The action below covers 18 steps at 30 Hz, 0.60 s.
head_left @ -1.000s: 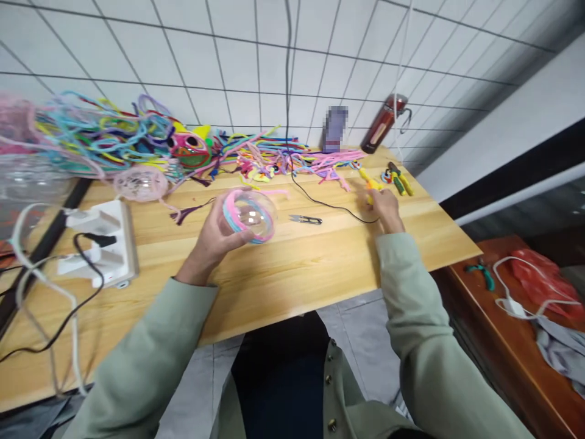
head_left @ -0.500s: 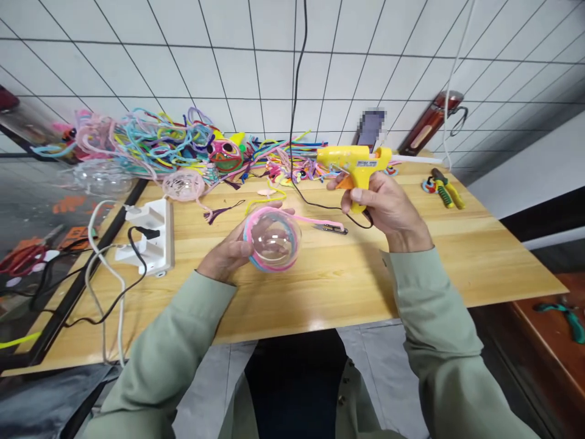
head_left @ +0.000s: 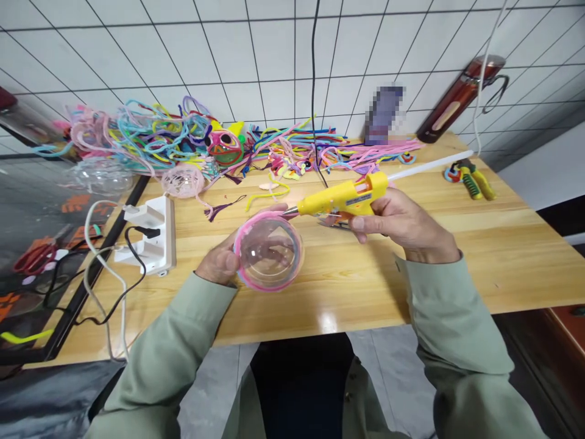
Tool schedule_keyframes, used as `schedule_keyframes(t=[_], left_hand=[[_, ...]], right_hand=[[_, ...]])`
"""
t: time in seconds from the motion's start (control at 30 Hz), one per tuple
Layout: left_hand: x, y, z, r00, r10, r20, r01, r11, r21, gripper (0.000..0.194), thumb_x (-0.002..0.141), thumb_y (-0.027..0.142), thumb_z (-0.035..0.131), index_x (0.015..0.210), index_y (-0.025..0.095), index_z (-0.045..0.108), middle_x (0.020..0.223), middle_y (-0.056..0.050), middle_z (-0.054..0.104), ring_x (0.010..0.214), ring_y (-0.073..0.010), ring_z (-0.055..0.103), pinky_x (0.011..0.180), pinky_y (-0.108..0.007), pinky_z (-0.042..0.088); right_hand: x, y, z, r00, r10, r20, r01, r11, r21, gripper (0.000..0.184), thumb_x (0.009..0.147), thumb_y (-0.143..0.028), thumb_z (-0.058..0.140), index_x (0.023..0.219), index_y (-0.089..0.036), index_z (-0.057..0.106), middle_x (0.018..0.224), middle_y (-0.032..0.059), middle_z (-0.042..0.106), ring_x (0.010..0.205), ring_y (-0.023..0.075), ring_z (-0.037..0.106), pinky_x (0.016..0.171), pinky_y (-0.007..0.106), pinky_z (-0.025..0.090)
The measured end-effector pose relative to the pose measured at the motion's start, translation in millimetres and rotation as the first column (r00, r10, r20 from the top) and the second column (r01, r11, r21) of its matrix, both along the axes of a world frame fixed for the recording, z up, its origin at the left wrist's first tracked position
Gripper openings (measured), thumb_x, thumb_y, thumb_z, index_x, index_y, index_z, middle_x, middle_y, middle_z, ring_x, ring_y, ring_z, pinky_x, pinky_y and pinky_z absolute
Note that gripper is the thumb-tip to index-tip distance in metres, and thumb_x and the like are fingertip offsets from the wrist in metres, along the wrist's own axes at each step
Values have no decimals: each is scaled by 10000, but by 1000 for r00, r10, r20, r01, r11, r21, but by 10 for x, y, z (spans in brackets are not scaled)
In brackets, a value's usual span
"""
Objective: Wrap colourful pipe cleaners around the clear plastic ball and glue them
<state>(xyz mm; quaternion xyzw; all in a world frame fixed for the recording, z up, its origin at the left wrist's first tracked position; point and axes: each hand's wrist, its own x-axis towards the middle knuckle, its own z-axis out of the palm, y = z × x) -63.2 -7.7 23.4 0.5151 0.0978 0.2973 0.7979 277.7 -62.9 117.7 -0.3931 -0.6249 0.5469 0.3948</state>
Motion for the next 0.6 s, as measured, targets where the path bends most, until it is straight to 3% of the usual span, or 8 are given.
schedule_keyframes(t=[0.1, 0.27, 0.37, 0.6], left_hand=[[1, -19, 3, 1000, -10, 6, 11, 1000, -20, 1197, 739, 661, 1007, 1741, 213, 530, 1888, -250, 384, 1447, -508, 694, 1031, -520, 681], [45, -80, 130, 999, -34, -18, 33, 998, -59, 1095, 739, 664, 1051, 1690, 318, 634, 1710, -208, 644, 1410, -454, 739, 1004, -484, 680], [62, -109, 175, 999, -32, -9, 31, 997, -69, 998, 764, 661, 1038, 1650, 368, 685, 1642, -177, 710, 1410, -431, 746, 997, -451, 681], [10, -61, 49, 1000, -4, -7, 4, 1000, -13, 897, 698, 645, 1060, 1489, 318, 790, 1544, -151, 739, 1307, -441, 781, 926, -456, 707]], right_hand=[[-22, -10, -10, 1000, 7, -4, -7, 1000, -5, 413, 893, -569, 990, 1149, -263, 883, 1131, 79, 888, 888, 233, 801, 603, 284, 596], [-31, -28, -58, 1000, 15, -9, -15, 1000, -24, 414, 947, -483, 948, 1263, -224, 875, 1210, 100, 901, 926, 209, 786, 588, 241, 568], [-43, -45, -52, 1000, 27, 1, -27, 999, -28, 424, 955, -459, 942, 1290, -210, 866, 1242, 112, 900, 959, 213, 796, 603, 231, 579], [-95, -115, 22, 1000, -7, 22, 7, 1000, -16, 324, 963, -425, 924, 1229, -245, 884, 1195, 89, 901, 942, 228, 806, 614, 266, 598]])
